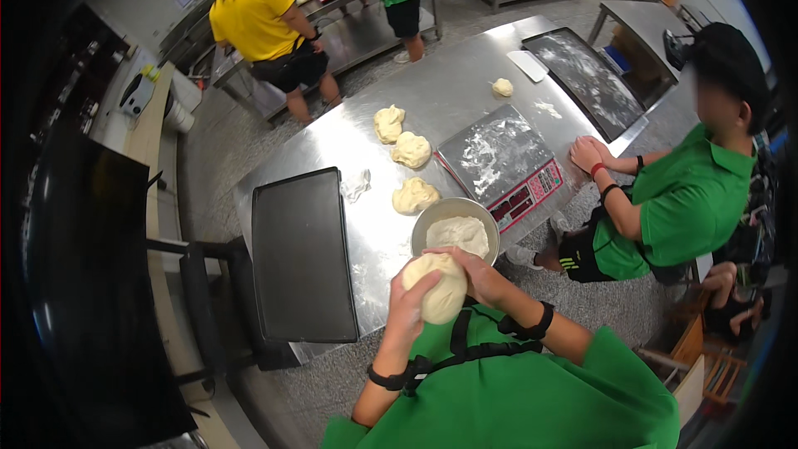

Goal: The person prepares dough by flouring a workstation, kneading the dough by hand, and then placing pieces of dough onto a scale to be weighed.

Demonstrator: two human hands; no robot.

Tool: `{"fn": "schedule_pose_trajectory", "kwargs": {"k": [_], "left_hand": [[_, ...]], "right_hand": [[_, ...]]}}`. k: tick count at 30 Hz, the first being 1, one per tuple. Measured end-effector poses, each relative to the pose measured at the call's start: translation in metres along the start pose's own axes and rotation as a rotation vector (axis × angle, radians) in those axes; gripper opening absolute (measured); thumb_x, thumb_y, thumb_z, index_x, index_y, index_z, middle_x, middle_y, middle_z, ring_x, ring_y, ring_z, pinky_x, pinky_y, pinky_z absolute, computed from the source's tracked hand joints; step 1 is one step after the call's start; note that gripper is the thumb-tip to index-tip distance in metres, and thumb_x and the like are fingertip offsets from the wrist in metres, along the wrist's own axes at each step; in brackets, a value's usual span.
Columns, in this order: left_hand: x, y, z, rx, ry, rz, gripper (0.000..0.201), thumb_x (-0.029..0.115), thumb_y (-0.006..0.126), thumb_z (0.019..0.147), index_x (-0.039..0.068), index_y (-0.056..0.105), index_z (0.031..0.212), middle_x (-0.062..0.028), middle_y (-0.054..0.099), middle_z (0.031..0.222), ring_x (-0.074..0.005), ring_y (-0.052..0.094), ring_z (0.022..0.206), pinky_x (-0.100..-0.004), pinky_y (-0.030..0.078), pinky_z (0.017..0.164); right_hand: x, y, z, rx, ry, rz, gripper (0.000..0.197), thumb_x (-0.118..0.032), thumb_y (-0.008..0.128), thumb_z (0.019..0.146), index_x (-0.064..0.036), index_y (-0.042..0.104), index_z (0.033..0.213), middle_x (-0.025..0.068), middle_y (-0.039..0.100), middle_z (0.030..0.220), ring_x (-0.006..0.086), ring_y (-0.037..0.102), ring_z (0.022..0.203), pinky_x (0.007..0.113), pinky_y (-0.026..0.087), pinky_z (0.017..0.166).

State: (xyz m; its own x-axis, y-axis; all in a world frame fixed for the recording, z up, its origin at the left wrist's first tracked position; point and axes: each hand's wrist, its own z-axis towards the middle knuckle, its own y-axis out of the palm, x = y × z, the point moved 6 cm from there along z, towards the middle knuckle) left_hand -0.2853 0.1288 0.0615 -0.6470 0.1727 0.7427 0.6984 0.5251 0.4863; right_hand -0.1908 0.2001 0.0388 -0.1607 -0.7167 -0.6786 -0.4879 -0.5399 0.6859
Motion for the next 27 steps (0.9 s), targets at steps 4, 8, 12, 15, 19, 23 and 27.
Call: {"fn": "schedule_pose_trajectory", "kwargs": {"k": [4,8,12,15,19,23,27], "left_hand": [[-0.012,0.045,0.018,0.047,0.189,0.363,0.038,0.011,0.069,0.083,0.000,0.058,0.117,-0.0111,0.065,0.108,-0.0202,0.065,0.097,-0.0313,0.052,0.084],[0.010,0.100,0.016,0.058,0.406,0.843,0.044,0.015,0.073,0.079,0.004,0.056,0.118,-0.0160,0.065,0.103,-0.0288,0.065,0.096,-0.0369,0.051,0.083],[0.017,0.122,0.028,0.042,0.508,1.043,0.043,0.017,0.072,0.079,0.002,0.056,0.117,-0.0212,0.062,0.105,-0.0373,0.063,0.096,-0.0401,0.051,0.082],[0.024,0.129,0.034,0.036,0.595,1.193,0.042,0.021,0.071,0.082,0.002,0.056,0.116,-0.0219,0.060,0.107,-0.0402,0.061,0.095,-0.0431,0.051,0.079],[0.036,0.128,0.037,0.044,0.606,1.293,0.040,0.024,0.071,0.082,0.002,0.057,0.112,-0.0196,0.059,0.104,-0.0391,0.061,0.091,-0.0436,0.051,0.076],[0.052,0.129,0.031,0.075,0.583,1.425,0.036,0.031,0.070,0.083,0.008,0.061,0.109,-0.0152,0.061,0.096,-0.0367,0.065,0.078,-0.0421,0.052,0.064],[0.064,0.118,0.026,0.041,0.512,1.595,0.029,0.025,0.066,0.085,0.007,0.063,0.108,-0.0159,0.062,0.089,-0.0322,0.064,0.071,-0.0386,0.051,0.064]], "right_hand": [[-0.013,-0.034,-0.003,-0.016,0.185,0.303,0.054,-0.042,0.028,0.104,-0.0021,0.045,0.136,0.0106,0.058,0.123,0.0206,0.057,0.114,0.035,0.046,0.100],[-0.041,-0.046,-0.010,-0.009,0.219,0.304,0.056,-0.040,0.032,0.100,0.0014,0.041,0.137,0.0172,0.057,0.124,0.0248,0.058,0.114,0.038,0.045,0.101],[-0.047,-0.059,-0.006,-0.040,0.237,0.405,0.058,-0.040,0.034,0.099,0.0013,0.040,0.138,0.0199,0.057,0.124,0.0265,0.057,0.115,0.040,0.044,0.102],[-0.046,-0.061,0.000,0.013,0.263,0.566,0.048,-0.040,0.039,0.099,-0.0045,0.052,0.129,0.0110,0.062,0.117,0.0209,0.061,0.108,0.036,0.048,0.097],[-0.032,-0.072,0.009,-0.001,0.292,0.694,0.038,-0.041,0.042,0.098,-0.0104,0.058,0.113,0.0069,0.067,0.105,0.0205,0.065,0.096,0.036,0.052,0.089],[-0.040,-0.065,0.009,0.015,0.238,0.638,0.044,-0.043,0.039,0.099,-0.0083,0.057,0.118,0.0082,0.065,0.110,0.0210,0.064,0.101,0.037,0.050,0.093],[-0.039,-0.065,0.011,-0.004,0.227,0.625,0.048,-0.044,0.039,0.100,-0.0056,0.057,0.122,0.0108,0.063,0.119,0.0231,0.062,0.109,0.038,0.047,0.099]]}}
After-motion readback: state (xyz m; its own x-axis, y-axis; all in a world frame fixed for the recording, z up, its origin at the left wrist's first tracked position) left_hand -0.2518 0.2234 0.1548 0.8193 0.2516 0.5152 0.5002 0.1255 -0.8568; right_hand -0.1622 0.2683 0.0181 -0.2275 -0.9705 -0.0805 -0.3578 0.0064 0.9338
